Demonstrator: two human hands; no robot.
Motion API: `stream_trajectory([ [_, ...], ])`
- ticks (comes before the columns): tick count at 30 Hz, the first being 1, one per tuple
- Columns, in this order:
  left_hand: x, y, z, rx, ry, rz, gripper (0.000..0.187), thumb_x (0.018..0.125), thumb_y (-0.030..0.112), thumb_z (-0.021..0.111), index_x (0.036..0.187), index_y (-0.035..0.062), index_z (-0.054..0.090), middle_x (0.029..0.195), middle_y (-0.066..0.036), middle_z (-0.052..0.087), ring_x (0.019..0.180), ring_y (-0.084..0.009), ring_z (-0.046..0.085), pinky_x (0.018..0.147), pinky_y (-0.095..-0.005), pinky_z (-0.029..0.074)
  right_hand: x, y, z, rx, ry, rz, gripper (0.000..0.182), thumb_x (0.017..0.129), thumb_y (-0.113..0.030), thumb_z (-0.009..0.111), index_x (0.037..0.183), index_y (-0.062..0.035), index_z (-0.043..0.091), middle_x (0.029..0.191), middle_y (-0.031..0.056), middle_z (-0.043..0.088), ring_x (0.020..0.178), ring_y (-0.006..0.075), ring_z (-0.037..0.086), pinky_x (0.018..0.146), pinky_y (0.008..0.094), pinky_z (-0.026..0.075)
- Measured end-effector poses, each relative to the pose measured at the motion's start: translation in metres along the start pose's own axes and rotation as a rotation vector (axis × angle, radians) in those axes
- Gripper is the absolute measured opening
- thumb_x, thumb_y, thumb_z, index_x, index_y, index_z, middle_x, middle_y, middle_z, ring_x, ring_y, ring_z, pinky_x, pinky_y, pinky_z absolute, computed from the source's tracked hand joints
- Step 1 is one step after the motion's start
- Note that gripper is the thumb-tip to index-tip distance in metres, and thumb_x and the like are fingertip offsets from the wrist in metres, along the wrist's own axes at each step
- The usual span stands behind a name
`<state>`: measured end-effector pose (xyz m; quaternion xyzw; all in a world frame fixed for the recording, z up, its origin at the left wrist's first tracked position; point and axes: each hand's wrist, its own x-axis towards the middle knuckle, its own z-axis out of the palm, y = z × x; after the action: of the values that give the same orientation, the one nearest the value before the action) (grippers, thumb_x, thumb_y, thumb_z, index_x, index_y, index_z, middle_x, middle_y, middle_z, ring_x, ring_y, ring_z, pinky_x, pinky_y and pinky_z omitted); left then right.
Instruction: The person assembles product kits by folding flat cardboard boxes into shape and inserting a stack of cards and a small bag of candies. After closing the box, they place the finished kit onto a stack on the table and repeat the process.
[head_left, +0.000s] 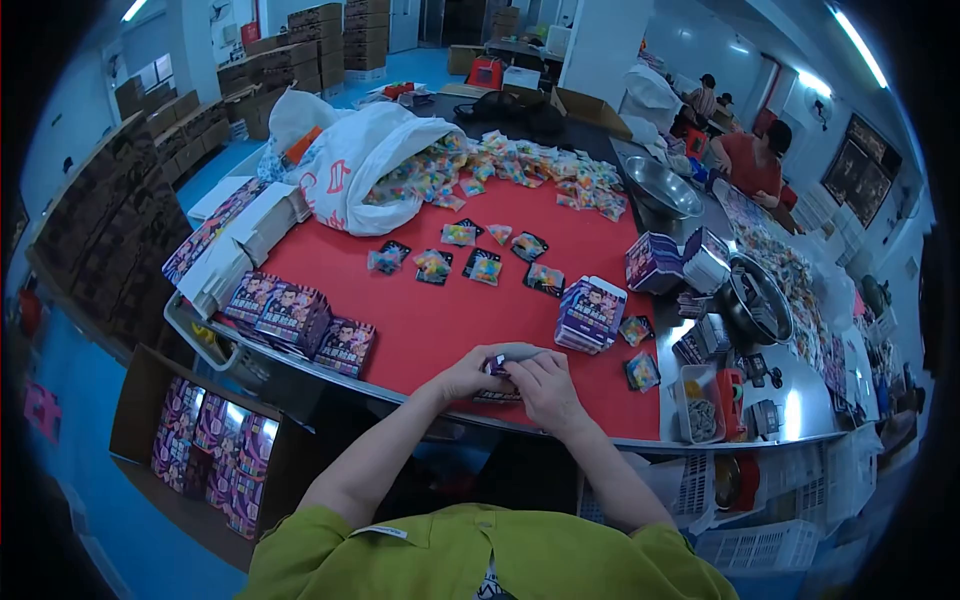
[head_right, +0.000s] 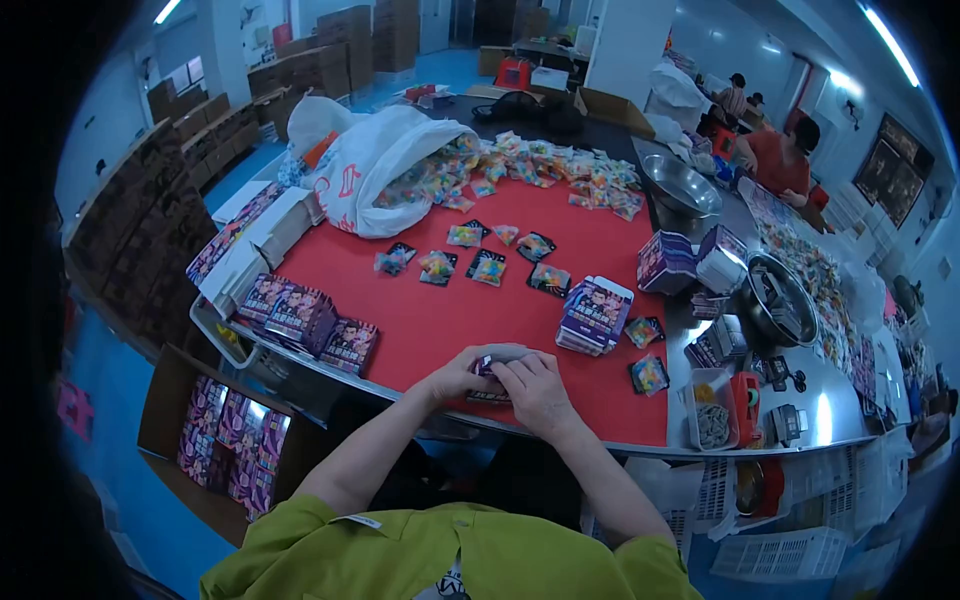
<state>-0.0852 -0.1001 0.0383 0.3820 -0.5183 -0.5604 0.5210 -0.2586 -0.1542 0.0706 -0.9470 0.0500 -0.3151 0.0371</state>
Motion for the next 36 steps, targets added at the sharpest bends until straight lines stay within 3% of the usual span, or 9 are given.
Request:
stream_trajectory([
  [5, -0.02, -0.017, -0.001, -0.277, 0.369, 0.072, 0.038, 0.084, 0.017, 0.056, 0.119, 0.0002, 0.059, 0.105, -0.01, 0.064, 0.1, -0.0146, 0.058, 0.091, -0.0284, 0.044, 0.001, -0.014, 0.012, -0.169, 0.021, 0.038, 0.029, 0.078, -0.008, 0.053, 0.106, -0.0015, 0.059, 0.09, 0.0097, 0.059, 0.088, 0.025, 0.056, 0.085, 0.0404, 0.04],
  [10, -0.032, -0.01, 0.019, -0.353, 0.514, 0.005, 0.022, 0.083, 0.014, 0.049, 0.087, -0.0012, 0.064, 0.077, -0.005, 0.063, 0.07, -0.0102, 0.058, 0.064, -0.024, 0.045, -0.002, -0.022, 0.026, -0.217, 0.011, -0.03, 0.028, 0.082, -0.008, 0.055, 0.11, -0.0026, 0.058, 0.103, 0.0116, 0.058, 0.093, 0.0245, 0.055, 0.087, 0.04, 0.038],
  [14, -0.028, -0.015, 0.019, -0.29, 0.552, 0.033, 0.02, 0.083, 0.01, 0.047, 0.088, 0.0012, 0.064, 0.074, -0.003, 0.062, 0.064, -0.0106, 0.057, 0.061, -0.0229, 0.046, -0.011, -0.025, 0.012, -0.154, 0.241, 0.019, 0.027, 0.086, -0.007, 0.055, 0.112, -0.0016, 0.056, 0.11, 0.0123, 0.056, 0.1, 0.0228, 0.054, 0.091, 0.0382, 0.037],
  [17, -0.024, -0.008, 0.021, -0.342, 0.537, 0.081, 0.022, 0.081, 0.005, 0.047, 0.092, 0.0021, 0.066, 0.081, -0.004, 0.065, 0.069, -0.0102, 0.061, 0.065, -0.0227, 0.049, -0.016, -0.008, 0.014, 0.544, 0.425, 0.58, 0.029, 0.088, -0.006, 0.054, 0.117, 0.0002, 0.053, 0.115, 0.0116, 0.054, 0.106, 0.0211, 0.052, 0.095, 0.0352, 0.036],
  [19, -0.023, -0.011, 0.022, -0.326, 0.527, 0.096, 0.023, 0.081, 0.004, 0.047, 0.094, 0.0017, 0.066, 0.084, -0.005, 0.066, 0.074, -0.0107, 0.062, 0.069, -0.0236, 0.05, -0.023, 0.007, 0.024, 1.579, 0.333, 0.858, 0.036, 0.086, 0.0, 0.053, 0.122, 0.002, 0.049, 0.117, 0.0117, 0.054, 0.11, 0.0201, 0.051, 0.098, 0.0339, 0.036],
  [24, -0.026, -0.008, 0.017, -0.224, 0.531, 0.2, 0.025, 0.085, -0.001, 0.048, 0.101, 0.0027, 0.067, 0.093, -0.006, 0.068, 0.088, -0.013, 0.065, 0.079, -0.0261, 0.052, -0.034, 0.008, 0.041, 1.797, 0.39, 0.837, 0.027, 0.084, 0.005, 0.053, 0.111, 0.0024, 0.059, 0.108, 0.0107, 0.06, 0.103, 0.0199, 0.055, 0.096, 0.0332, 0.04],
  [27, -0.035, -0.003, 0.011, -0.051, 0.49, 0.219, 0.019, 0.087, 0.002, 0.056, 0.101, 0.0061, 0.068, 0.097, -0.006, 0.068, 0.093, -0.0161, 0.065, 0.082, -0.028, 0.053, -0.032, 0.002, 0.043, 1.411, 0.541, 0.785, 0.023, 0.083, 0.003, 0.058, 0.105, 0.0005, 0.063, 0.104, 0.0108, 0.062, 0.099, 0.0224, 0.057, 0.091, 0.0335, 0.043],
  [29, -0.039, -0.006, 0.001, 0.509, 0.413, 0.399, 0.016, 0.085, 0.009, 0.063, 0.1, 0.0076, 0.069, 0.1, -0.006, 0.068, 0.097, -0.0192, 0.065, 0.084, -0.0298, 0.054, -0.037, 0.006, 0.043, 0.218, 0.32, 0.237, 0.026, 0.081, -0.002, 0.064, 0.107, -0.0019, 0.063, 0.104, 0.0114, 0.062, 0.097, 0.0233, 0.057, 0.087, 0.0351, 0.044],
  [36, -0.041, 0.01, 0.0, 0.837, 0.332, 0.432, 0.016, 0.08, 0.012, 0.069, 0.095, 0.0057, 0.069, 0.095, -0.008, 0.068, 0.092, -0.0196, 0.066, 0.082, -0.0301, 0.055, -0.029, -0.004, 0.02, -0.068, 0.25, 0.136, 0.024, 0.08, -0.01, 0.068, 0.104, -0.0066, 0.066, 0.099, 0.0045, 0.064, 0.091, 0.0194, 0.055, 0.085, 0.0323, 0.037],
])
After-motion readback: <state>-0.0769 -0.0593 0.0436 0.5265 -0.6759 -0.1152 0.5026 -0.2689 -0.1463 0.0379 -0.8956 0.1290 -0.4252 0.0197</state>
